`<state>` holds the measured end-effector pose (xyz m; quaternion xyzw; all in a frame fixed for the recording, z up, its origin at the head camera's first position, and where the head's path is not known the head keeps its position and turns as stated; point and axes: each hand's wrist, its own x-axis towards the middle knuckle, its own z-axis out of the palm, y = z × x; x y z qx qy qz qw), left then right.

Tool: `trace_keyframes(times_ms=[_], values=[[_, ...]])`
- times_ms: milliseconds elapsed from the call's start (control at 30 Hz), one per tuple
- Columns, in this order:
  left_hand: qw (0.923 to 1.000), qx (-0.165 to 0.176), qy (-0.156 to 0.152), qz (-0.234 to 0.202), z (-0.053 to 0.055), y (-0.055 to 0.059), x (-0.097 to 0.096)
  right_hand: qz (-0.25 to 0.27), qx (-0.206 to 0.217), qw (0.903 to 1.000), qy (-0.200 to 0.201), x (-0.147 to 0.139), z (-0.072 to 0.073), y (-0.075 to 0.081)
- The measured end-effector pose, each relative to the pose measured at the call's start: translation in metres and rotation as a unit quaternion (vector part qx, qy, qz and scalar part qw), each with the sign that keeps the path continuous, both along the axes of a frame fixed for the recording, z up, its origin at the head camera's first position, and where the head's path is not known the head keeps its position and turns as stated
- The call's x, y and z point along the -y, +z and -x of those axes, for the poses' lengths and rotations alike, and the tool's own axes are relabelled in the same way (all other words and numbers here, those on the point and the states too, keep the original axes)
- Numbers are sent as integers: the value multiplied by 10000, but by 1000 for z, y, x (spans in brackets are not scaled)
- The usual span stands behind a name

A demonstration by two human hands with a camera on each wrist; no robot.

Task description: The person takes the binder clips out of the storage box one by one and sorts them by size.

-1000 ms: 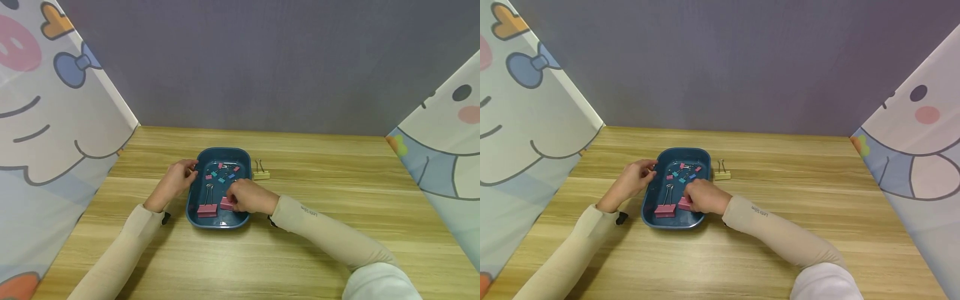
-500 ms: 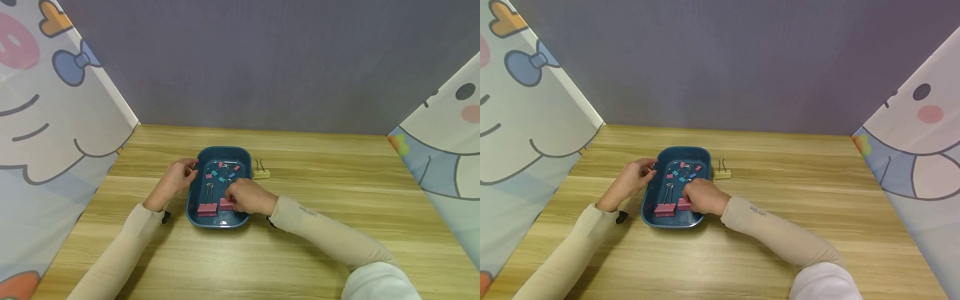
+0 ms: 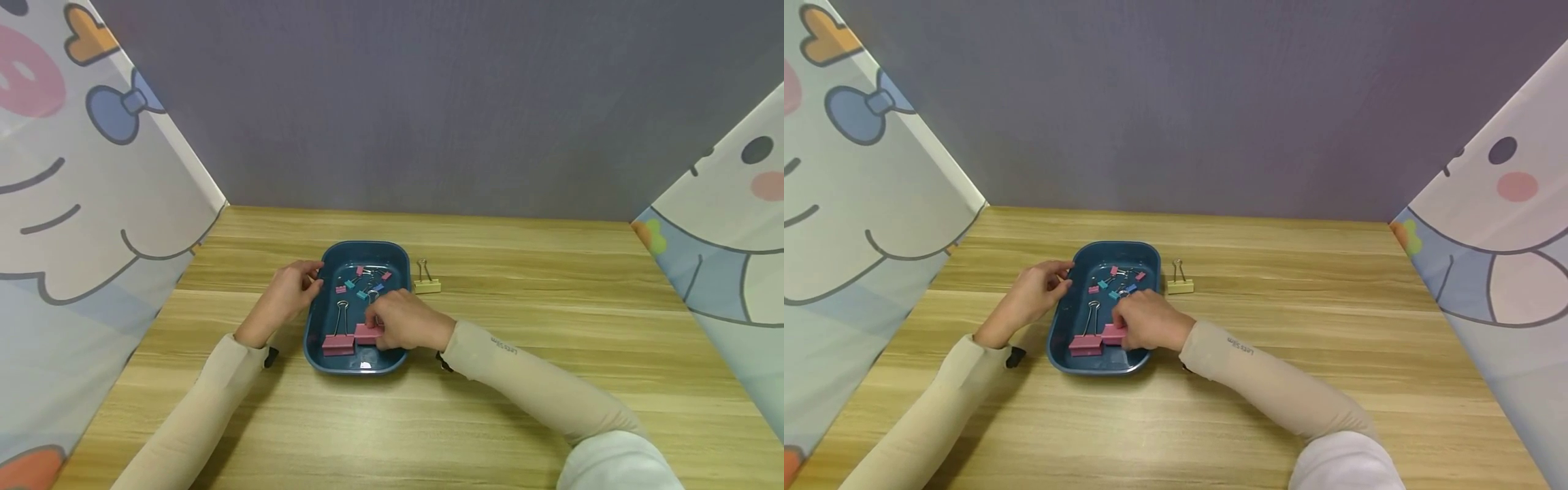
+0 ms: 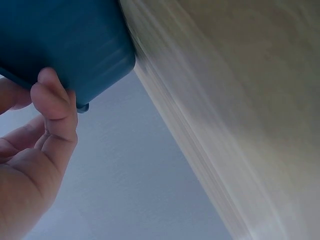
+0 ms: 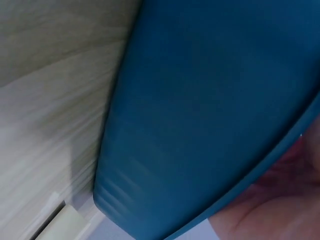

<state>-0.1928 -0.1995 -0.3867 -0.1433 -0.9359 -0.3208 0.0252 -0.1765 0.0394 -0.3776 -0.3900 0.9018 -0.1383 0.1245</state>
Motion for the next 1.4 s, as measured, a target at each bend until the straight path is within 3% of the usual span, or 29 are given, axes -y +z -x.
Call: trace_keyframes(times_ms=[367,767,1100,1400], values=[[9999,-110,0,35,0,0,0,798,312,9963,-54,-9,1,7],[9999,-170,-21,15,1,-1,0,1390,156,9899,-244,-30,1,24],[9998,-165,-53,22,0,0,0,1839,80,9825,-277,-55,3,26],[9998,-160,-58,34,0,1,-1,2174,-687,9730,-364,-79,9,26]])
